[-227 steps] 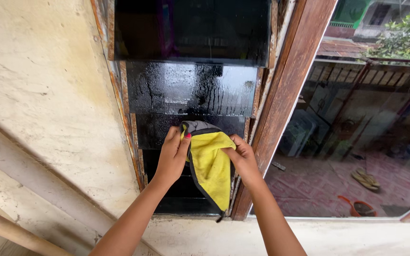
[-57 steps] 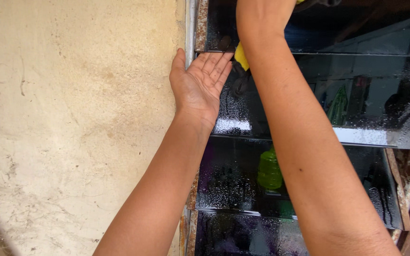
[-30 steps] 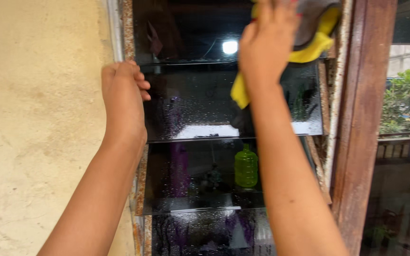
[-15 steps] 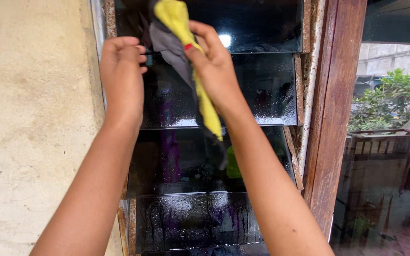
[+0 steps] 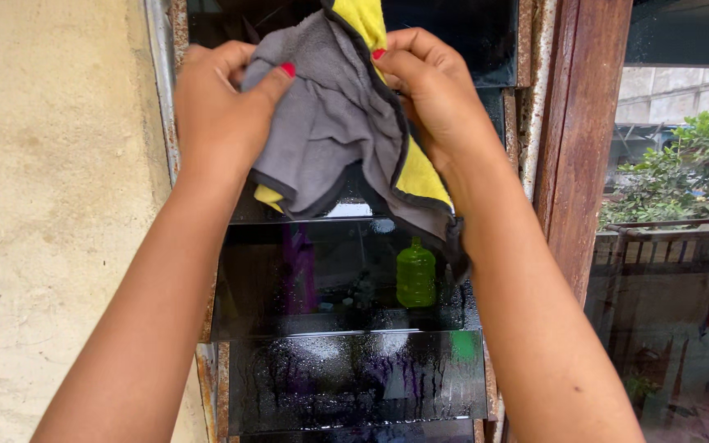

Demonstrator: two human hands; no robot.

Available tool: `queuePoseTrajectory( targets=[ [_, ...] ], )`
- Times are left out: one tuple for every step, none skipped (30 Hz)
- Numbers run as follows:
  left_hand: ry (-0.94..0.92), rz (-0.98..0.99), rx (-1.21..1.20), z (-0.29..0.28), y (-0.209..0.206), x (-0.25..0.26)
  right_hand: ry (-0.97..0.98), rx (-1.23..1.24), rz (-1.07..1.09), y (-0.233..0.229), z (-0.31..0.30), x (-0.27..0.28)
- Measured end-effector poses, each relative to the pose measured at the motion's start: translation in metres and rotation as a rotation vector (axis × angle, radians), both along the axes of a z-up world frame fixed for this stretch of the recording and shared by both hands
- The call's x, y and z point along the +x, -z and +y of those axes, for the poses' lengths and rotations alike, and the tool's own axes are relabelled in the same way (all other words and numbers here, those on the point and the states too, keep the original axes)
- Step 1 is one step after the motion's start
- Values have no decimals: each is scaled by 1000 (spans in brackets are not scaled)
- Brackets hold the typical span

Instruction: The person cleans glass window slats by spraying liquid from a bottle and wiping the surfaces with a cloth.

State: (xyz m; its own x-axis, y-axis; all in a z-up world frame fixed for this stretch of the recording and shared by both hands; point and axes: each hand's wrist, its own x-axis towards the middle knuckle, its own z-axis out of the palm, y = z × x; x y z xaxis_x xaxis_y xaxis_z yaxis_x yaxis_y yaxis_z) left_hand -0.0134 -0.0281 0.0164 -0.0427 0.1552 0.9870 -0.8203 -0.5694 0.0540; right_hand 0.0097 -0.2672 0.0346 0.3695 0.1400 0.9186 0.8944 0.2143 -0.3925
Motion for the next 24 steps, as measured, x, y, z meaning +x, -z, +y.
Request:
queuePoseTrajectory(
  targets=[
    [-227, -168, 15, -1, -2, -1, 116, -1, 7, 0, -2, -7],
    [-267, -100, -4, -2, -4, -2, 232, -1, 15, 2, -4, -14],
    [-306, -31, -24, -2, -7, -2, 349, -4, 24, 3, -4, -19],
    [-344, 39, -43, -2, -8, 0, 341, 4, 20, 3, -1, -21],
    [-226, 61, -99, -5, -13, 5, 332, 11, 16, 3, 2, -22],
    [-108, 84, -155, -10, -24, 13, 324, 19, 11, 4, 6, -22],
    [10, 104, -209, -16, -34, 23, 294, 25, 32, 5, 12, -20],
    [15, 61, -209, -24, -39, 34, 264, 31, 53, 8, 19, -18],
    [20, 18, -209, -34, -43, 46, 235, 36, 74, 12, 21, -17],
    [26, -25, -208, -43, -43, 57, 199, 89, 169, 17, 19, -18],
    [-83, -41, -162, -52, -40, 66, 165, 142, 263, 22, 17, -20],
    [-191, -58, -116, -62, -36, 74, 130, 196, 355, 26, 14, -20],
    [-299, -73, -69, -68, -32, 80, 95, 291, 407, 29, 8, -22],
    [-301, -49, -19, -71, -31, 84, 59, 386, 458, 32, -1, -23],
    [-302, -26, 31, -74, -32, 87, 24, 483, 508, 34, -11, -23],
    [-303, -4, 82, -76, -32, 88, -22, 511, 477, 35, -20, -22],
    [-335, -63, 121, -79, -32, 89, -67, 537, 445, 36, -30, -19],
    [-366, -123, 159, -83, -32, 89, -113, 563, 412, 36, -38, -14],
    [-396, -183, 198, -88, -33, 89, -141, 563, 409, 37, -45, -10],
    [-373, -194, 229, -96, -38, 89, -169, 563, 406, 37, -52, -5],
    [-351, -203, 260, -107, -43, 88, -197, 563, 404, 38, -58, -2],
    [-329, -211, 291, -120, -49, 88, -192, 532, 401, 40, -62, 0],
    [-302, -221, 321, -133, -53, 87, -189, 500, 398, 43, -64, 2],
    [-275, -231, 350, -147, -56, 87, -186, 468, 396, 46, -64, 4]
  ],
)
